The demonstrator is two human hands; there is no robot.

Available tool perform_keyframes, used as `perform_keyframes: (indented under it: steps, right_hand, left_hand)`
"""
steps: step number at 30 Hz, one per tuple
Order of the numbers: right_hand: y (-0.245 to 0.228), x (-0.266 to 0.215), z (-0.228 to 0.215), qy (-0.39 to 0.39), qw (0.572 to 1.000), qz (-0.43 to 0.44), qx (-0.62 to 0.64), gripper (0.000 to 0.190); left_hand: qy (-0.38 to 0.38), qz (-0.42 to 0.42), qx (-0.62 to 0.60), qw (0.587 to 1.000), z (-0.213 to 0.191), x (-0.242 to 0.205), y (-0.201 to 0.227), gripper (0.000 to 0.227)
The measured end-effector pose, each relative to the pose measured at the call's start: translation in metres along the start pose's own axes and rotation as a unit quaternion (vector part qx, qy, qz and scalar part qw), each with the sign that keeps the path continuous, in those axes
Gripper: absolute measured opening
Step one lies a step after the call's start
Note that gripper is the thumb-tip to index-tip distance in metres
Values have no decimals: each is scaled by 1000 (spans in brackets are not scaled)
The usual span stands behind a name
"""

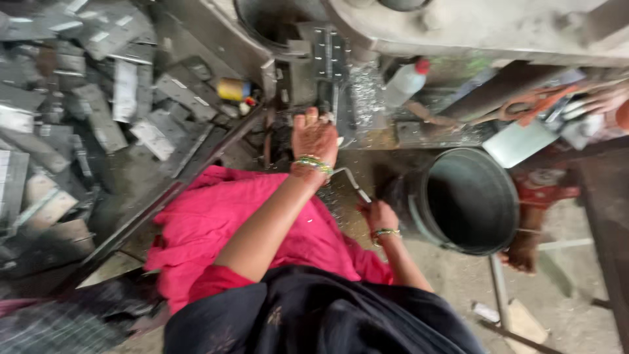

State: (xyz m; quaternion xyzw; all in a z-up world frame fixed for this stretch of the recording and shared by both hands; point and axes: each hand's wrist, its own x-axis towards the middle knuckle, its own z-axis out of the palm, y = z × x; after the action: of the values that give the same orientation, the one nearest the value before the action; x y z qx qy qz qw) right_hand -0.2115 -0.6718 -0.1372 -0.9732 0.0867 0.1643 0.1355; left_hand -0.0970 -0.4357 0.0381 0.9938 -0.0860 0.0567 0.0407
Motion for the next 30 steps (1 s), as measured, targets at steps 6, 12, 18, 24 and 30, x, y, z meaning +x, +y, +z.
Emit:
perform_keyframes:
  steps: [6, 12, 18, 24, 30]
  right_hand:
    - [14, -19, -43, 200, 964, -94, -151, 51]
    - [3, -6, -9, 30, 998, -46, -19, 47]
    - [15, -1, -42, 122, 980, -41, -152, 46]
    - [-8, -1, -17, 17, 1000, -19, 0, 52]
    - [-25, -33, -59, 78, 993, -44, -75, 51]
  left_hand:
    - [-12, 17, 80, 997, -1, 35, 4, 19]
    - [3, 3, 69, 998, 9, 18, 6, 24]
    - [36, 27, 84, 995, 14, 40, 3, 25]
    - [75, 4, 45, 996, 21, 45, -8, 27]
    - [3, -9, 95, 995, 23, 87, -15, 28]
